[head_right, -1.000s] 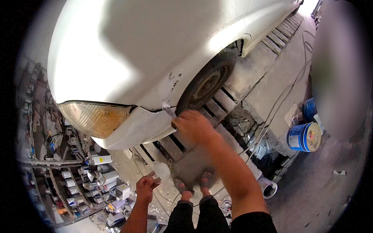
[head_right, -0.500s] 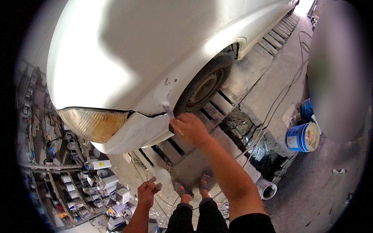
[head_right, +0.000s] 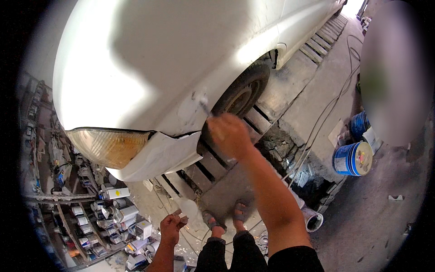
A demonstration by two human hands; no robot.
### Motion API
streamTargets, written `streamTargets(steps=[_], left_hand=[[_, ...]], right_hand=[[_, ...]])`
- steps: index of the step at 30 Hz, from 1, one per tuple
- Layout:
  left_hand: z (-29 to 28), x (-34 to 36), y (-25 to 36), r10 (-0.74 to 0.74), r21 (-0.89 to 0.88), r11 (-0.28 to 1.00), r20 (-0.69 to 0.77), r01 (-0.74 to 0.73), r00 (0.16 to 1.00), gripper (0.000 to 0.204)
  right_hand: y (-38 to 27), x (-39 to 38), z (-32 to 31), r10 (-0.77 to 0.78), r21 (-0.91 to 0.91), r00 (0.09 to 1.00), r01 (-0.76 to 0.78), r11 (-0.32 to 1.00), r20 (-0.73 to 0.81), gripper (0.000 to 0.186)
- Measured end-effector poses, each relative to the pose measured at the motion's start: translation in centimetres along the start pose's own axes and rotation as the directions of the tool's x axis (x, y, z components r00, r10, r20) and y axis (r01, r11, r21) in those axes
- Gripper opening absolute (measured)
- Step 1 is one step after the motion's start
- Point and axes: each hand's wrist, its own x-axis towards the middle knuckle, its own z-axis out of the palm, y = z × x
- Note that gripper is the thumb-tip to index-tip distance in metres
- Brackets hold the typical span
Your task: The person applies a white substance from a cup onto the damaged body of a white car using a brush and a spreader tool, working on several areas across the rear and front bumper.
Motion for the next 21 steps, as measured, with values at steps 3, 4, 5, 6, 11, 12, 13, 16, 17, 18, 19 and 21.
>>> streamTargets(steps=[3, 4, 5, 6, 11, 12, 13, 16, 17, 18, 19, 21], left_hand=[[-0.4, 0.1, -0.2, 0.001, -0.017, 1.000, 0.004, -0.001, 1.000, 0.013], [-0.4, 0.0, -0.1, 0.001, -0.024, 1.000, 0.007, -0.001, 1.000, 0.013], [-0.4, 0.0, 0.0, 0.015, -0.023, 1.000, 0.007, -0.014, 1.000, 0.012], [-0.4, 0.0, 0.2, 0.028, -0.022, 0.999, 0.007, -0.028, 1.000, 0.012], [0.4, -0.1, 0.8, 0.010, -0.012, 1.000, 0.006, -0.010, 1.000, 0.012], [0.4, -0.1, 0.7, 0.004, -0.012, 1.000, -0.001, -0.004, 1.000, 0.012], [0.3, -0.1, 0.7, -0.003, -0.011, 1.000, -0.012, 0.003, 1.000, 0.012], [0.2, -0.5, 0.7, 0.005, -0.016, 1.000, -0.001, -0.005, 1.000, 0.012], [0.2, -0.5, 0.7, 0.013, -0.009, 1.000, 0.005, -0.013, 1.000, 0.011], [0.2, -0.4, 0.7, 0.020, -0.001, 1.000, 0.011, -0.020, 1.000, 0.011], [0.3, -0.3, 0.8, 0.024, 0.008, 1.000, 0.021, -0.025, 0.999, 0.011], [0.6, -0.3, 0.8, 0.009, 0.019, 1.000, -0.005, -0.009, 1.000, 0.010]], right_hand=[[-3.0, -0.6, 0.0, 0.201, 0.225, 0.958, -0.246, 0.943, 0.205, 0.016], [-2.8, -0.4, -0.3, 0.225, 0.198, 0.966, -0.247, 0.949, 0.126, 0.015], [-2.2, 0.0, -0.7, 0.245, 0.172, 0.968, -0.249, 0.953, 0.045, 0.015], [-1.7, 0.4, -0.8, 0.262, 0.147, 0.965, -0.254, 0.956, -0.036, 0.015], [-2.5, 1.7, -0.2, 0.384, 0.245, 0.923, -0.377, 0.893, 0.022, 0.016], [-3.2, 1.6, 0.0, 0.398, 0.293, 0.914, -0.401, 0.868, 0.073, 0.016], [-3.2, 1.6, 0.2, 0.410, 0.363, 0.911, -0.400, 0.842, 0.055, 0.017], [-2.5, 1.7, -0.2, 0.560, 0.420, 0.820, -0.470, 0.776, -0.119, 0.017], [-2.3, 2.1, 0.0, 0.505, 0.363, 0.850, -0.428, 0.828, -0.148, 0.017], [-2.3, 2.6, 0.5, 0.446, 0.304, 0.878, -0.383, 0.872, -0.174, 0.017], [-2.4, 3.0, 0.9, 0.387, 0.237, 0.901, -0.339, 0.910, -0.195, 0.017], [-4.6, 2.9, 1.2, 0.433, 0.317, 0.901, -0.403, 0.858, -0.026, 0.017]])
